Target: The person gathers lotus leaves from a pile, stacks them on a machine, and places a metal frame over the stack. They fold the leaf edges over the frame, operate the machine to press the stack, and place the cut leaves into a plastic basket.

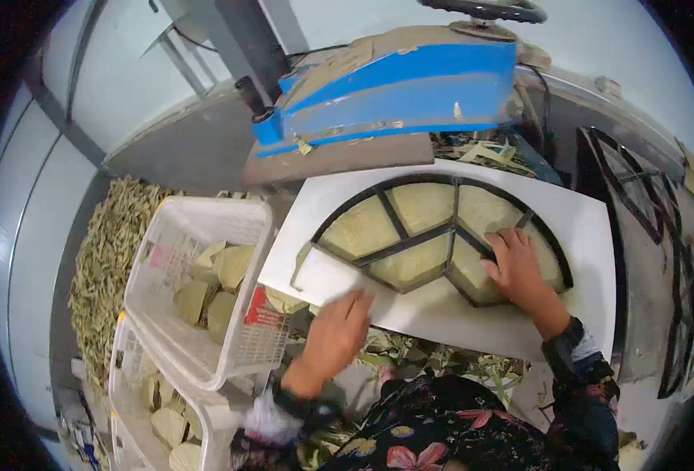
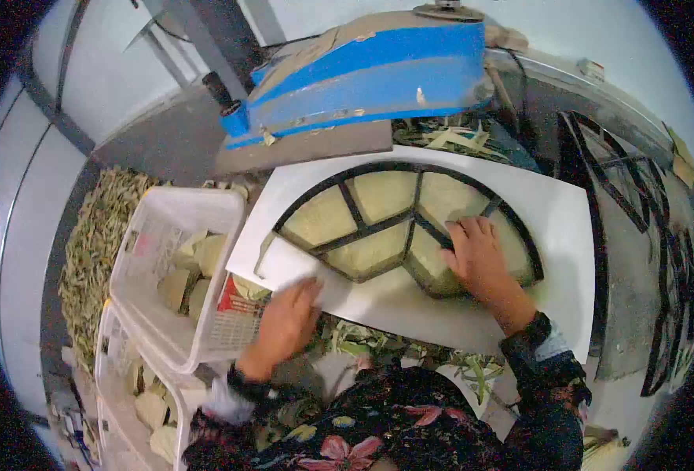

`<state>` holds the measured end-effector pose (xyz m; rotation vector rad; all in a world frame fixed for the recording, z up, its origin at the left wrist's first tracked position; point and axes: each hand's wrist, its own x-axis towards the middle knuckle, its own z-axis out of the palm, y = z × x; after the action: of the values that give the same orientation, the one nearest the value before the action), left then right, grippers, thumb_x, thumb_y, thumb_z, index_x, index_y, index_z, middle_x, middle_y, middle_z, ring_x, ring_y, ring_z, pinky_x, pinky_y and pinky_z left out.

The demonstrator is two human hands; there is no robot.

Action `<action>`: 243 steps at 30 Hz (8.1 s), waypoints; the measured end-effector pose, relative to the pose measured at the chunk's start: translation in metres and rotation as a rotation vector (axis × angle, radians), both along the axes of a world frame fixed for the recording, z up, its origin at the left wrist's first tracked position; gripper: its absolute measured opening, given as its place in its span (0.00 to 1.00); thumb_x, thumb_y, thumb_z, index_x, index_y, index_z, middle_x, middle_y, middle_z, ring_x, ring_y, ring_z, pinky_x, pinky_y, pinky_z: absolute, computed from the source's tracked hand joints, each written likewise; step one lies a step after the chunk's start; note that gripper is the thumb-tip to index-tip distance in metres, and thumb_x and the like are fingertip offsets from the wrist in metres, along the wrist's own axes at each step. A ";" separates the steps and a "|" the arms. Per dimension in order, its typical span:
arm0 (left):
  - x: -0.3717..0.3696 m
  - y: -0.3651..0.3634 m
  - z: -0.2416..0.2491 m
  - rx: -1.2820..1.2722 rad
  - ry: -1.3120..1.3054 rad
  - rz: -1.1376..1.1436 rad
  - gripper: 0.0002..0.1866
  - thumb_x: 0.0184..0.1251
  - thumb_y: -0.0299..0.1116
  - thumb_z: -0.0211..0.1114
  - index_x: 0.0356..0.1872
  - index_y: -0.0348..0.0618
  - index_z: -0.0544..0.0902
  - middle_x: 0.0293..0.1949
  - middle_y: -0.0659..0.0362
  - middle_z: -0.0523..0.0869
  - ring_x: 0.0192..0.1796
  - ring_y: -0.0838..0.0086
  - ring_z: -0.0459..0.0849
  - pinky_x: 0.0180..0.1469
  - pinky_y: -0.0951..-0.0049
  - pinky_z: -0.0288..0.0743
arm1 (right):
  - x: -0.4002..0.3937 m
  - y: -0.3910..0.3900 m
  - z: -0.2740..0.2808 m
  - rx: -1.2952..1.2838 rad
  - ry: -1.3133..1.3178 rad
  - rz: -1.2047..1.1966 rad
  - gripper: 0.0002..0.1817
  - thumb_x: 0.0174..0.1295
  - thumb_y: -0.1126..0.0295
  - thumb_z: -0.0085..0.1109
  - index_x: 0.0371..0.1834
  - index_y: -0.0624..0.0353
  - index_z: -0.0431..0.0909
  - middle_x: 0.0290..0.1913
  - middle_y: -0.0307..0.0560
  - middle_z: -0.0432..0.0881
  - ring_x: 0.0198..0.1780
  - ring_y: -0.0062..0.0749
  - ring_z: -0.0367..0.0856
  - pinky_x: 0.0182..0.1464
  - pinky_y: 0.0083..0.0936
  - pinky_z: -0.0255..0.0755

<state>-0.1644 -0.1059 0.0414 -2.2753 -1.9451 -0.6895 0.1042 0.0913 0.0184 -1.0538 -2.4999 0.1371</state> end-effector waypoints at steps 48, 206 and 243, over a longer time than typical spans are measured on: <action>-0.002 0.129 0.041 -0.183 0.709 -0.676 0.24 0.39 0.37 0.71 0.44 0.57 0.81 0.34 0.60 0.80 0.43 0.68 0.79 0.50 0.63 0.64 | -0.010 -0.041 -0.006 0.260 -0.260 0.016 0.06 0.52 0.71 0.50 0.32 0.57 0.72 0.26 0.42 0.79 0.40 0.38 0.77 0.55 0.37 0.64; 0.699 -0.018 -0.070 -1.283 -0.530 -1.278 0.41 0.69 0.63 0.34 0.64 0.32 0.63 0.64 0.49 0.68 0.66 0.62 0.64 0.66 0.69 0.55 | 0.338 -0.479 -0.104 -0.421 0.220 -1.790 0.37 0.49 0.63 0.65 0.62 0.65 0.62 0.60 0.59 0.63 0.54 0.57 0.65 0.57 0.42 0.63; 0.496 -0.124 -0.025 -2.089 -1.465 -1.208 0.39 0.54 0.36 0.63 0.67 0.38 0.56 0.67 0.47 0.61 0.67 0.66 0.63 0.66 0.59 0.58 | 0.302 -0.554 0.109 -0.058 0.210 -1.156 0.42 0.42 0.70 0.66 0.65 0.60 0.60 0.60 0.52 0.69 0.56 0.46 0.72 0.56 0.38 0.68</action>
<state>0.3313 -0.2302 0.0162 0.5994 -0.0624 -0.0665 0.4058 -0.4624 0.1278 -2.1619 -1.3920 -0.0319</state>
